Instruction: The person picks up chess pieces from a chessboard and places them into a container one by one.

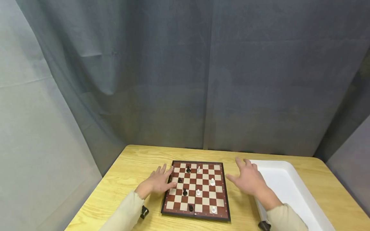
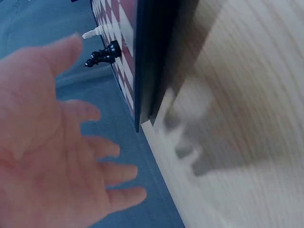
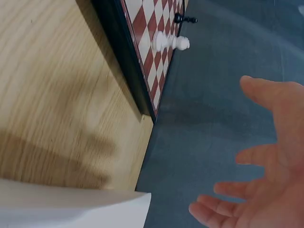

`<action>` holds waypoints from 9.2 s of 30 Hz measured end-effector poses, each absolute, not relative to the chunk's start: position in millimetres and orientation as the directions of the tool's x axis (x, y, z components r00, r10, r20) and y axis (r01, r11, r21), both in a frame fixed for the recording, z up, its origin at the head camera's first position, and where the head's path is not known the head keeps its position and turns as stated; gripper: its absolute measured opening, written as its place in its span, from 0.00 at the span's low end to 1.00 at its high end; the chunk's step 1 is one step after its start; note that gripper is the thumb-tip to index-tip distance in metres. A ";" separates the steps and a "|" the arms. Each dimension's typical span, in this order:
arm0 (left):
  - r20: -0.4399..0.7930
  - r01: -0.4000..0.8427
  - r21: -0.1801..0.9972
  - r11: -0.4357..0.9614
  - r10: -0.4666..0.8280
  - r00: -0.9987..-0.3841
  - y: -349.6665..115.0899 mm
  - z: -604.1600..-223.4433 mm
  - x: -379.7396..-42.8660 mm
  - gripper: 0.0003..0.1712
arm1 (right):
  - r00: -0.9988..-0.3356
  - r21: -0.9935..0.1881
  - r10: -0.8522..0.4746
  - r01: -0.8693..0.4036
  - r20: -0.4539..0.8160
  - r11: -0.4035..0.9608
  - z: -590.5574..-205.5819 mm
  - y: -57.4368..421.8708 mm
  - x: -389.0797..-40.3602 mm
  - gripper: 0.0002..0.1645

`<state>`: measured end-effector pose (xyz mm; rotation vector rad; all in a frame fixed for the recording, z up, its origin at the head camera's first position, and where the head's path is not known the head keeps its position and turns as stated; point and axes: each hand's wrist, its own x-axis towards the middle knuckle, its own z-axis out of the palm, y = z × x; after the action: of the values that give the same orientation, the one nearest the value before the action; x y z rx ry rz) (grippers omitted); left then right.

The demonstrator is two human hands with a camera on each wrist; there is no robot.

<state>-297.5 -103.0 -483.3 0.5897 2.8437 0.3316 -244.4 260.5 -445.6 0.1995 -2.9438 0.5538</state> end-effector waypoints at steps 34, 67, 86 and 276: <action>-0.283 0.422 0.258 0.869 0.486 -0.827 -107.5 -497.0 -290.5 0.47 | -0.867 -0.726 -0.497 -0.329 -0.021 0.604 -473.5 211.9 -207.7 0.23; -0.283 0.426 0.240 0.873 0.482 -0.829 -108.7 -499.7 -290.7 0.48 | -0.796 -0.734 -0.605 -0.429 0.030 0.527 -504.4 202.9 -206.2 0.09; -0.282 0.432 0.221 0.875 0.481 -0.830 -108.0 -497.9 -292.8 0.48 | -0.794 -0.745 -0.608 -0.423 0.030 0.516 -499.3 201.5 -209.9 0.05; -0.284 0.424 0.256 0.869 0.487 -0.826 -109.2 -500.0 -290.1 0.47 | -0.958 -0.724 -0.266 -0.257 0.105 0.640 -513.8 217.6 -281.7 0.17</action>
<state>-290.1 -109.2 -500.0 0.6796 2.6994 0.2597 -281.7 217.6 -513.8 0.4547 -2.8545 1.2579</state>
